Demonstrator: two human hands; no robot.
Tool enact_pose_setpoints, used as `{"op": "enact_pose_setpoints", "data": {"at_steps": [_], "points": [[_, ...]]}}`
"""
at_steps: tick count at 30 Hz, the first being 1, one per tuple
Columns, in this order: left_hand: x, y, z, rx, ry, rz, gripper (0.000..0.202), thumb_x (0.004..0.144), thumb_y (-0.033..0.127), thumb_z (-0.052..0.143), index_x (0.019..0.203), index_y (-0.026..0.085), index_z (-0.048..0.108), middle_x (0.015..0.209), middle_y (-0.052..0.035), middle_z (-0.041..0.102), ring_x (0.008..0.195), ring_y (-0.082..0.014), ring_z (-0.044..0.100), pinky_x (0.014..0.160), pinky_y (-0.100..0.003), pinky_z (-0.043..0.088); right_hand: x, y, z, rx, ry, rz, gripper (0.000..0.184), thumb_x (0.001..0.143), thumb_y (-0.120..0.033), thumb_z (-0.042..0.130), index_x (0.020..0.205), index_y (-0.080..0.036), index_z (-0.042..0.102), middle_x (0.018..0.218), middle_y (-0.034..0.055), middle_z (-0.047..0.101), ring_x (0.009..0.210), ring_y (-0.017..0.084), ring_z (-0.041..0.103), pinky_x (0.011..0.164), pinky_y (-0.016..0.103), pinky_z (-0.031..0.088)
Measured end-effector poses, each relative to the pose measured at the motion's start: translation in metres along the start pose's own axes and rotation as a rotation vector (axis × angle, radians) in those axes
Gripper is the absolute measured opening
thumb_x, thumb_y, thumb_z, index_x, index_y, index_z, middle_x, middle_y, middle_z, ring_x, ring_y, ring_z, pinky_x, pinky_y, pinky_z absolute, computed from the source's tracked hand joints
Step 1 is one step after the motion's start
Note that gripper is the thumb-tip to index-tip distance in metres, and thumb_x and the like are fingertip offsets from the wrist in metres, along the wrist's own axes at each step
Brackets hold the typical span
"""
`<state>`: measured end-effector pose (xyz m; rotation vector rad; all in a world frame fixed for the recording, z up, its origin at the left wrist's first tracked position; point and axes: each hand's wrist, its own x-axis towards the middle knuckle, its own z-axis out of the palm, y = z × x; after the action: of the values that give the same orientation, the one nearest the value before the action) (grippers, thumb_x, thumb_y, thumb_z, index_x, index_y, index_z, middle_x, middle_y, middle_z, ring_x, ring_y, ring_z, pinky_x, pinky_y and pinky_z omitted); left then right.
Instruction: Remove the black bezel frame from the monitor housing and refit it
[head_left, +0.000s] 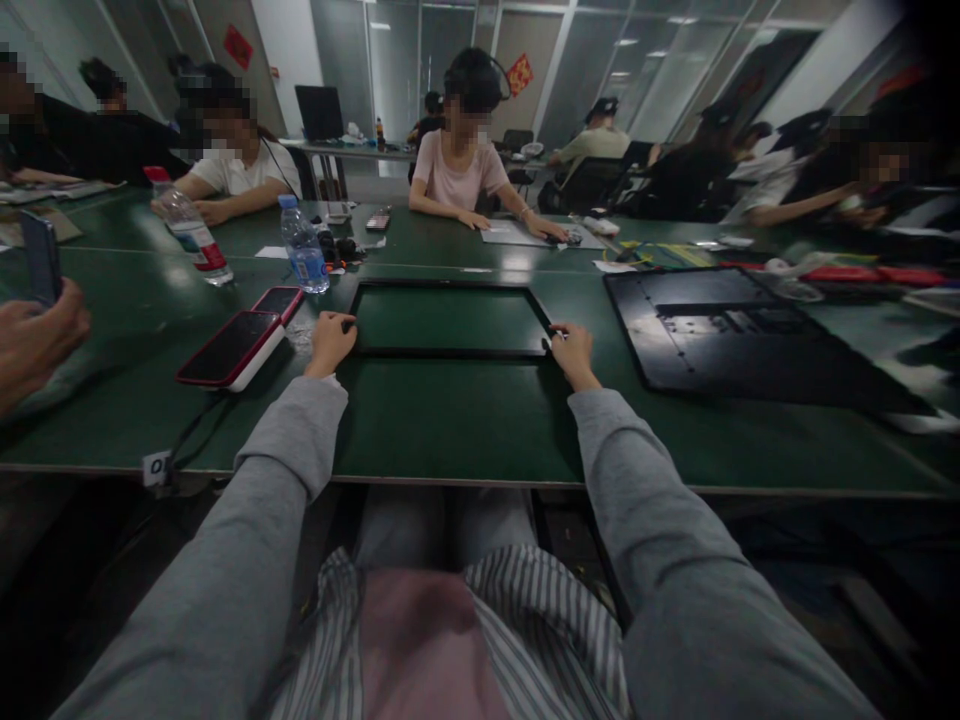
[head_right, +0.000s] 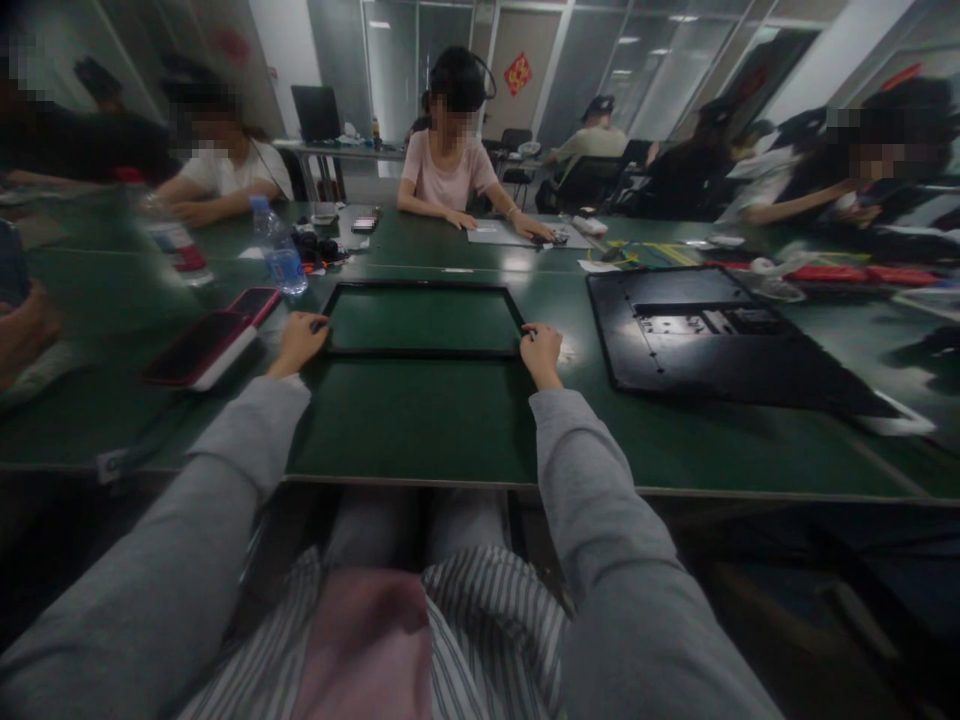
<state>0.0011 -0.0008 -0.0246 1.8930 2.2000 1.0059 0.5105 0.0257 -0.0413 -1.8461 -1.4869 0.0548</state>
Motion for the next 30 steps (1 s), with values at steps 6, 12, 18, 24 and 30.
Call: {"op": "enact_pose_setpoints", "data": {"at_steps": [6, 12, 18, 24, 30], "points": [[0.001, -0.003, 0.003, -0.036, 0.002, 0.005, 0.032, 0.093, 0.026, 0.062, 0.121, 0.019, 0.078, 0.132, -0.0157, 0.064, 0.127, -0.0314, 0.062, 0.114, -0.046, 0.05, -0.002, -0.002, -0.001, 0.026, 0.002, -0.009, 0.041, 0.08, -0.016, 0.049, 0.107, -0.016, 0.08, 0.106, 0.0176, 0.074, 0.109, 0.034, 0.063, 0.107, 0.053, 0.047], [-0.002, 0.004, -0.002, -0.052, -0.003, -0.009, 0.031, 0.092, 0.026, 0.061, 0.118, 0.02, 0.077, 0.129, -0.0149, 0.064, 0.127, -0.0304, 0.061, 0.115, -0.046, 0.049, -0.001, 0.0, 0.001, 0.049, 0.025, -0.014, 0.039, 0.079, -0.014, 0.048, 0.103, -0.017, 0.079, 0.101, 0.0158, 0.072, 0.106, 0.033, 0.062, 0.107, 0.054, 0.046], [-0.002, 0.007, -0.004, -0.036, -0.002, 0.013, 0.03, 0.091, 0.024, 0.06, 0.116, 0.02, 0.077, 0.124, -0.0149, 0.066, 0.128, -0.0318, 0.061, 0.115, -0.047, 0.049, 0.001, 0.002, 0.003, 0.002, 0.002, -0.003, 0.039, 0.082, -0.014, 0.048, 0.106, -0.016, 0.079, 0.105, 0.0165, 0.072, 0.111, 0.032, 0.061, 0.111, 0.052, 0.044], [0.001, 0.001, 0.0, -0.02, 0.0, 0.015, 0.034, 0.093, 0.025, 0.062, 0.122, 0.017, 0.077, 0.132, -0.0173, 0.064, 0.128, -0.0323, 0.062, 0.115, -0.047, 0.049, 0.004, 0.006, 0.007, -0.001, 0.008, 0.004, 0.04, 0.083, -0.011, 0.048, 0.108, -0.016, 0.079, 0.105, 0.0149, 0.071, 0.11, 0.031, 0.062, 0.11, 0.049, 0.045], [0.002, 0.0, 0.002, 0.007, 0.001, 0.023, 0.035, 0.094, 0.026, 0.061, 0.124, 0.019, 0.076, 0.132, -0.0162, 0.069, 0.131, -0.0331, 0.061, 0.115, -0.048, 0.048, 0.004, 0.01, 0.009, 0.008, 0.032, 0.002, 0.04, 0.083, -0.013, 0.049, 0.107, -0.017, 0.08, 0.106, 0.0151, 0.07, 0.11, 0.031, 0.062, 0.109, 0.05, 0.047]]}}
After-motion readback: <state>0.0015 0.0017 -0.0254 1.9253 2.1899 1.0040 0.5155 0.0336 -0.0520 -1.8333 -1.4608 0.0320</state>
